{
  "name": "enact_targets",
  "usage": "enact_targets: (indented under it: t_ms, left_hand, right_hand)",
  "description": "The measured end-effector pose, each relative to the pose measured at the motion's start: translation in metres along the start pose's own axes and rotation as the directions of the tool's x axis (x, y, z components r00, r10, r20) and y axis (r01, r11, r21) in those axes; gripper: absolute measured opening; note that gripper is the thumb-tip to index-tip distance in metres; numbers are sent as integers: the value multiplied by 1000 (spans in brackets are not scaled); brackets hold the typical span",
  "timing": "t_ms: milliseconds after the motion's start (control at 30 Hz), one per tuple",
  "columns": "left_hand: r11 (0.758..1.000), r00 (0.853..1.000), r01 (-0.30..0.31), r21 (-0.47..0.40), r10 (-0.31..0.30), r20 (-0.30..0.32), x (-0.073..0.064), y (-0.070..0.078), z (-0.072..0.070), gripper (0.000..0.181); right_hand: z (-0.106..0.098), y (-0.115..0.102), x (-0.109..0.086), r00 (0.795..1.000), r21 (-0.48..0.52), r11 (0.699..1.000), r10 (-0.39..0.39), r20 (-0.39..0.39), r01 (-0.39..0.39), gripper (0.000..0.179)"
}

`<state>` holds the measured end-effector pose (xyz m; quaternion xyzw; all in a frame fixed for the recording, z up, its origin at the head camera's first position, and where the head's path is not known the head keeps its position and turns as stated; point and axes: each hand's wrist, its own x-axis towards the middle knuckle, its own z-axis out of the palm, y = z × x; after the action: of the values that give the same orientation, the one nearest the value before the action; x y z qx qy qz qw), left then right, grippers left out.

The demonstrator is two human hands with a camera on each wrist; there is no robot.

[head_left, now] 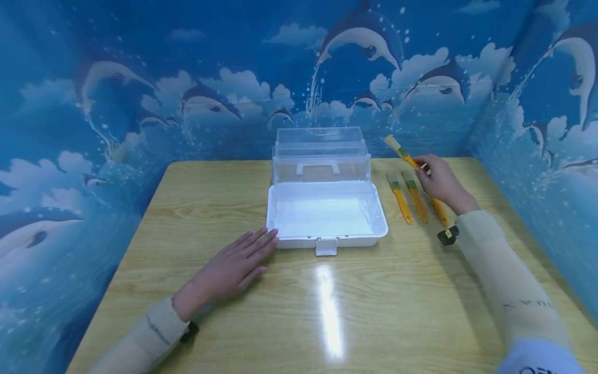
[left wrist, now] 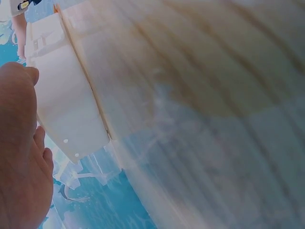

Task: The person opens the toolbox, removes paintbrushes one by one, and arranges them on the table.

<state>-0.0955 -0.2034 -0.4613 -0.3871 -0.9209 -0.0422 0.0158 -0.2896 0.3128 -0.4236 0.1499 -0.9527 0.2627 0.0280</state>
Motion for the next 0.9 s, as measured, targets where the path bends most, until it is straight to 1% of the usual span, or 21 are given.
enact_targets:
  t_ms: [133, 333, 500, 700, 900]
  left_hand:
    - [1000, 1000, -3, 0, 3, -17, -1, 0, 1, 67]
    - [1000, 1000, -6, -3, 6, -22, -1, 1, 0, 67]
    - [1000, 1000, -1, -9, 1, -9, -1, 1, -1, 67]
    - [1000, 1000, 14, -21, -14, 8, -1, 1, -2, 66]
    - [1000, 1000, 7, -22, -7, 2, -1, 0, -2, 67]
  right_hand:
    - [0, 4, -4, 1000, -3, 1000, 11, -10, -11, 40]
    - [0, 14, -11, 1000, 5, 1000, 7, -11, -7, 38]
    - [0, 20, -15, 1000, 6, 1000, 29, 5, -29, 40]
    - [1, 26, -21, 999, 14, 999, 40, 1, -40, 39]
    - [3, 37, -26, 998, 12, 998, 68, 6, -68, 40]
